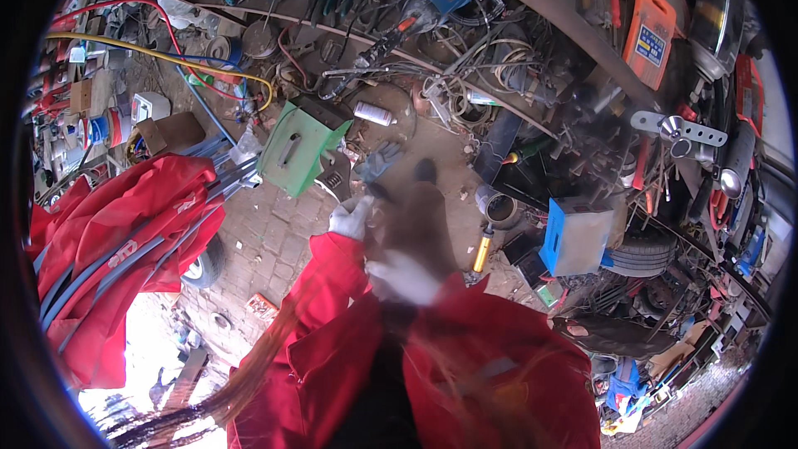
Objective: The person walks through a cluttered workshop, picks up a green bucket filled with metal parts, and repeatedly picks up, inspects, and places the parts back into the bucket. The person also briefly handles a pair of glasses and a box before returning to the bucket.
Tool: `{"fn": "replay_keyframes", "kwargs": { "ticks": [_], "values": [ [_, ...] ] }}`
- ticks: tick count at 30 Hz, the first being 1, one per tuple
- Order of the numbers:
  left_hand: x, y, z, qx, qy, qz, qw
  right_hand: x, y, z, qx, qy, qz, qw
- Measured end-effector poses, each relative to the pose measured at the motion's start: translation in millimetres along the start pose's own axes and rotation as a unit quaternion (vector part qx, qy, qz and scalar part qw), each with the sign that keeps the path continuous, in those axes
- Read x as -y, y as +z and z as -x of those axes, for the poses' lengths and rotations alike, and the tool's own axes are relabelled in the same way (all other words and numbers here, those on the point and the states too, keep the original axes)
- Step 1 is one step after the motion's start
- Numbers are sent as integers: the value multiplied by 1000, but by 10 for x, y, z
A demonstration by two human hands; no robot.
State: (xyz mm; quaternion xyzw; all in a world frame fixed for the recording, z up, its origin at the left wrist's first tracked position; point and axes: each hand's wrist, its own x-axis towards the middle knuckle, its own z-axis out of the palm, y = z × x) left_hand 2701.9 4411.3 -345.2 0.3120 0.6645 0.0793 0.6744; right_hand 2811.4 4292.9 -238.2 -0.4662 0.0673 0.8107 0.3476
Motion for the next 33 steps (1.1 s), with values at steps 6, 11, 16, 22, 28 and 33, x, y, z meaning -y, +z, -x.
{"fn": "replay_keyframes", "kwargs": {
  "ticks": [6,11,16,22,28,33],
  "values": [
    [33,-281,289,181,35,-67,981,345,82,114,-6,19,-7,1000],
    [-71,-487,532,233,7,72,970,295,-91,590,-129,83,67,986],
    [-37,-890,519,124,58,30,990,461,-119,1261,-191,38,62,979],
    [65,-1229,570,93,37,31,995,674,-271,1317,-298,-120,-50,946],
    [235,-1284,577,60,21,61,996,1319,-1423,506,-454,-310,59,833],
    [352,-1236,469,89,21,50,995,1862,-2641,9,-402,-369,12,838]
  ]
}}
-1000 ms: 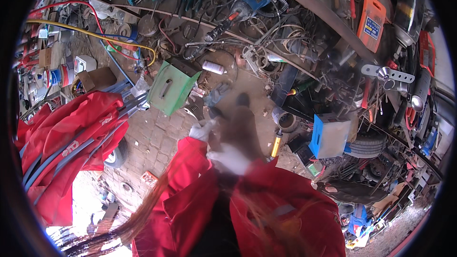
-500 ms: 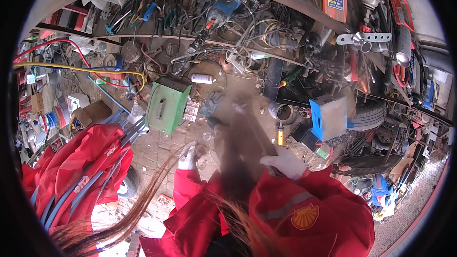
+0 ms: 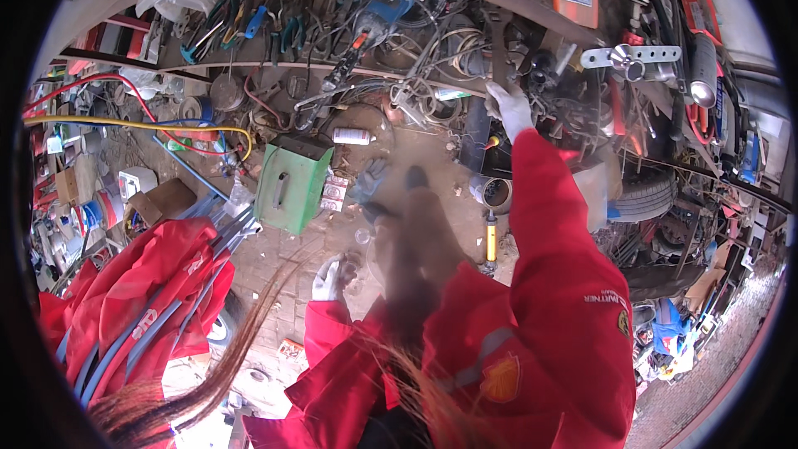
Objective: The person walks through a cluttered workshop, picks up a green bucket filled with metal parts, and repeatedly picks up, inspects, and places the parts back into the bucket. The person also briefly handles a pair of glasses and a box before returning to the bucket.
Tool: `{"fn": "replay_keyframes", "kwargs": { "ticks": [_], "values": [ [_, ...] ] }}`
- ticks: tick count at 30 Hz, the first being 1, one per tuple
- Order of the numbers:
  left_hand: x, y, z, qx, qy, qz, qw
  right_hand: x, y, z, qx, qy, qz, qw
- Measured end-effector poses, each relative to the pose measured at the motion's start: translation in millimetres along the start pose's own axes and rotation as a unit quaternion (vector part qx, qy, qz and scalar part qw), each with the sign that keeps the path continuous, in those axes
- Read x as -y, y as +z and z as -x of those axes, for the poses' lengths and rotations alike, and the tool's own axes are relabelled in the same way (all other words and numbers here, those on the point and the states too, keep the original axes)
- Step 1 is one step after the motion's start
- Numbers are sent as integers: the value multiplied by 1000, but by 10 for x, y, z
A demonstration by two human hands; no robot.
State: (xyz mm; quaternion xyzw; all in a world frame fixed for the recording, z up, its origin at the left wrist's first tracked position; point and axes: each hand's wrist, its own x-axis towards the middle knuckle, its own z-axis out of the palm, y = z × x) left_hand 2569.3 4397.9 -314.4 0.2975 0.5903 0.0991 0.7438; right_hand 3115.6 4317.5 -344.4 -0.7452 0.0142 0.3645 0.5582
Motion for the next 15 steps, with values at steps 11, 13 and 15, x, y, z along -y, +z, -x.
{"fn": "replay_keyframes", "kwargs": {
  "ticks": [11,13,15],
  "values": [
    [-266,369,-3,34,21,-35,999,-1229,-288,443,91,82,118,985],
    [-408,396,43,72,58,-82,992,-1564,-590,1081,100,39,364,925],
    [-565,409,105,49,36,-108,992,-1911,-853,1865,50,92,460,882]
  ]
}}
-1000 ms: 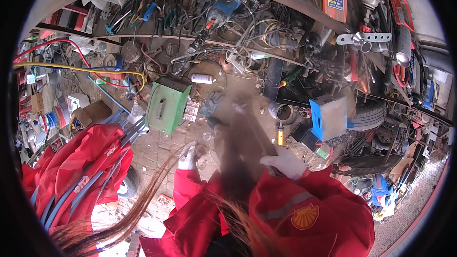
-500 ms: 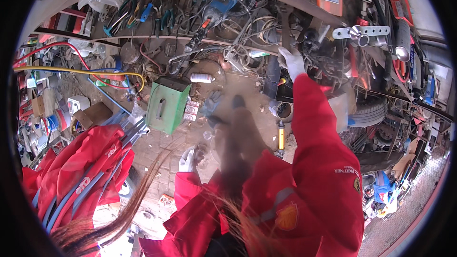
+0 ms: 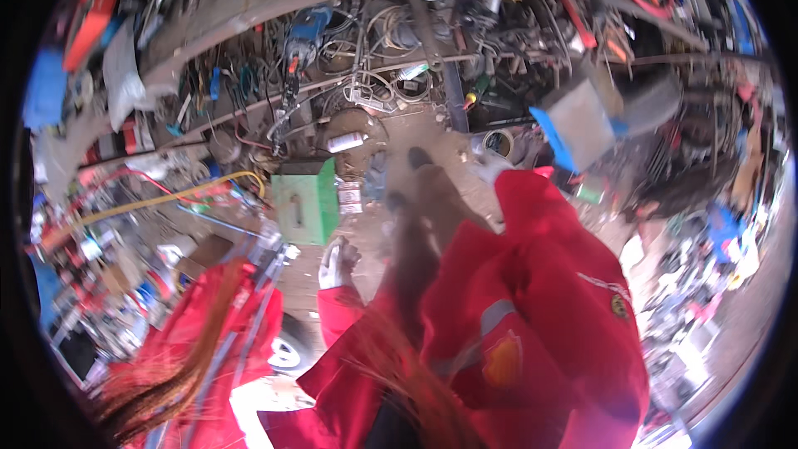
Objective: The person walks through a cluttered workshop, picks up a green bucket filled with metal parts, and repeatedly picks up, inspects, and places the parts back into the bucket. The person also briefly handles a pair of glasses and a box before returning to the bucket.
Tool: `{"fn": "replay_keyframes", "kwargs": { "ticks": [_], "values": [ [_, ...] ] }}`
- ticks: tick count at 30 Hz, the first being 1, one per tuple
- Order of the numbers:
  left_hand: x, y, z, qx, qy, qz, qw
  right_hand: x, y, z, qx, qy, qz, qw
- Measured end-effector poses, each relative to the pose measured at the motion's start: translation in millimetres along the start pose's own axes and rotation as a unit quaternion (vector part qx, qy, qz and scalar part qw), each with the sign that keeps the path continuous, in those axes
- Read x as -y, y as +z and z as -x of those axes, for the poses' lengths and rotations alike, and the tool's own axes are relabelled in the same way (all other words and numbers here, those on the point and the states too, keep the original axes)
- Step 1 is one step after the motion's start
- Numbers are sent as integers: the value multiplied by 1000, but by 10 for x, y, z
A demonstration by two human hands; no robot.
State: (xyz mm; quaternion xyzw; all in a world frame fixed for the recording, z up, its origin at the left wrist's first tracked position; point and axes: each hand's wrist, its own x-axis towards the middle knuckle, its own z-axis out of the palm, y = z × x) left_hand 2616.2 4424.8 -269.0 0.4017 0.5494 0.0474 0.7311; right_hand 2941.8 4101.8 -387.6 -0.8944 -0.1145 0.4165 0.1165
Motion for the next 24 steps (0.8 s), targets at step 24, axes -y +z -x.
{"fn": "replay_keyframes", "kwargs": {
  "ticks": [24],
  "values": [
    [-192,1870,1674,401,60,-315,858,-1837,3261,5841,-232,489,-663,517]
  ]
}}
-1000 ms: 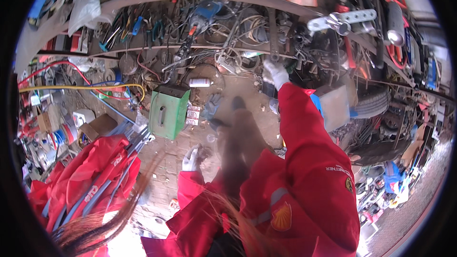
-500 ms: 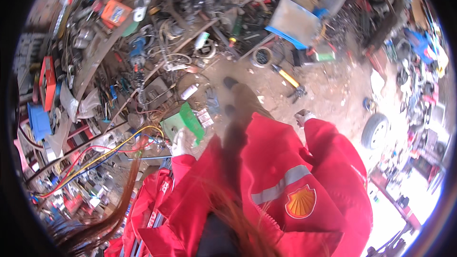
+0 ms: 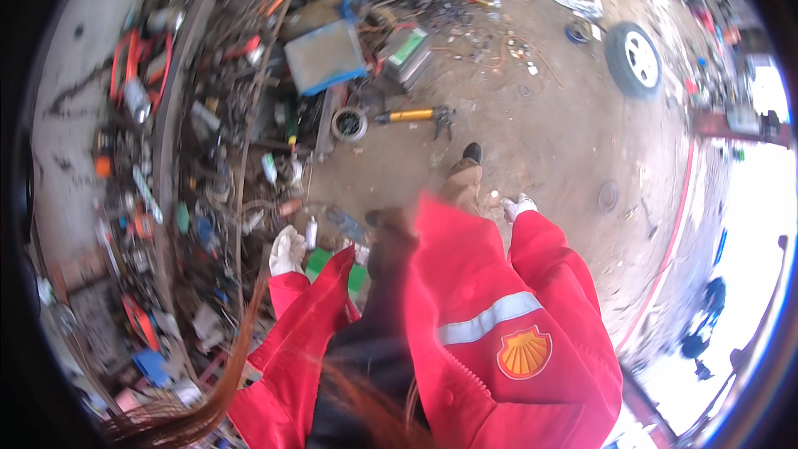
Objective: The person walks through a cluttered workshop, picks up a green bucket filled with metal parts, and repeatedly picks up, inspects, and places the parts back into the bucket. The person also briefly handles a pair of glasses and a box before returning to the bucket.
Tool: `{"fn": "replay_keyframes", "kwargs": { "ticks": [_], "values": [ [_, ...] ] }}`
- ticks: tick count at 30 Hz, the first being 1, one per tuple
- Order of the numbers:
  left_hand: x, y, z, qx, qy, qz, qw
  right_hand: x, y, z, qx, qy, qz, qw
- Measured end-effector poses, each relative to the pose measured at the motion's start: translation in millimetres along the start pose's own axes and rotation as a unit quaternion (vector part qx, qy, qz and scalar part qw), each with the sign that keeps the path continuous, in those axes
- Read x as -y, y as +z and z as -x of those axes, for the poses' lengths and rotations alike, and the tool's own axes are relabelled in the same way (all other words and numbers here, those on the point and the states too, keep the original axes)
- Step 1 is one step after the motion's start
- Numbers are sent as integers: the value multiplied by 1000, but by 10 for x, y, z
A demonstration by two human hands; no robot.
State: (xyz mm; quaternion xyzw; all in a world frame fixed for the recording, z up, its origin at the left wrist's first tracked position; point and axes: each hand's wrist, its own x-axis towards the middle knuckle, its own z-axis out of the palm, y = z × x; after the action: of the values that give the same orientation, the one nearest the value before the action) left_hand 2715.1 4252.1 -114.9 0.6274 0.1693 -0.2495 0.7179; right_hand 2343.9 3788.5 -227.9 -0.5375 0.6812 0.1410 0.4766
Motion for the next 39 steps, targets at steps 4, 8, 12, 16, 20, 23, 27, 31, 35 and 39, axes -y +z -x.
{"fn": "replay_keyframes", "kwargs": {
  "ticks": [4,8,12,16,20,23,27,31,35,39],
  "values": [
    [39,1341,-385,31,-38,-56,997,-154,-666,-411,12,-29,-117,993],
    [137,3026,-605,113,-55,-107,986,-240,-1619,-818,-200,-104,179,958],
    [230,4442,-704,219,-27,-132,966,94,-2450,-1276,-159,-65,-176,969],
    [177,5542,-815,213,18,-136,967,815,-3141,-1426,-112,-98,-240,959],
    [34,6444,-1182,206,49,-171,962,1570,-3556,-1615,-128,-160,-164,965],
    [-52,7247,-1674,188,47,-178,965,2081,-3909,-1936,-136,-176,-121,967],
    [-122,8687,-2375,200,52,-175,963,2562,-4502,-2460,-144,-135,-161,967],
    [-196,10356,-2580,273,32,-200,940,3036,-5274,-2995,-222,-65,-194,953],
    [-85,11807,-2500,413,4,-218,884,3280,-5856,-3441,-299,-76,-210,928],
    [148,13059,-2451,455,-45,-249,854,3311,-6280,-3928,-335,-1,-297,894]
  ]
}}
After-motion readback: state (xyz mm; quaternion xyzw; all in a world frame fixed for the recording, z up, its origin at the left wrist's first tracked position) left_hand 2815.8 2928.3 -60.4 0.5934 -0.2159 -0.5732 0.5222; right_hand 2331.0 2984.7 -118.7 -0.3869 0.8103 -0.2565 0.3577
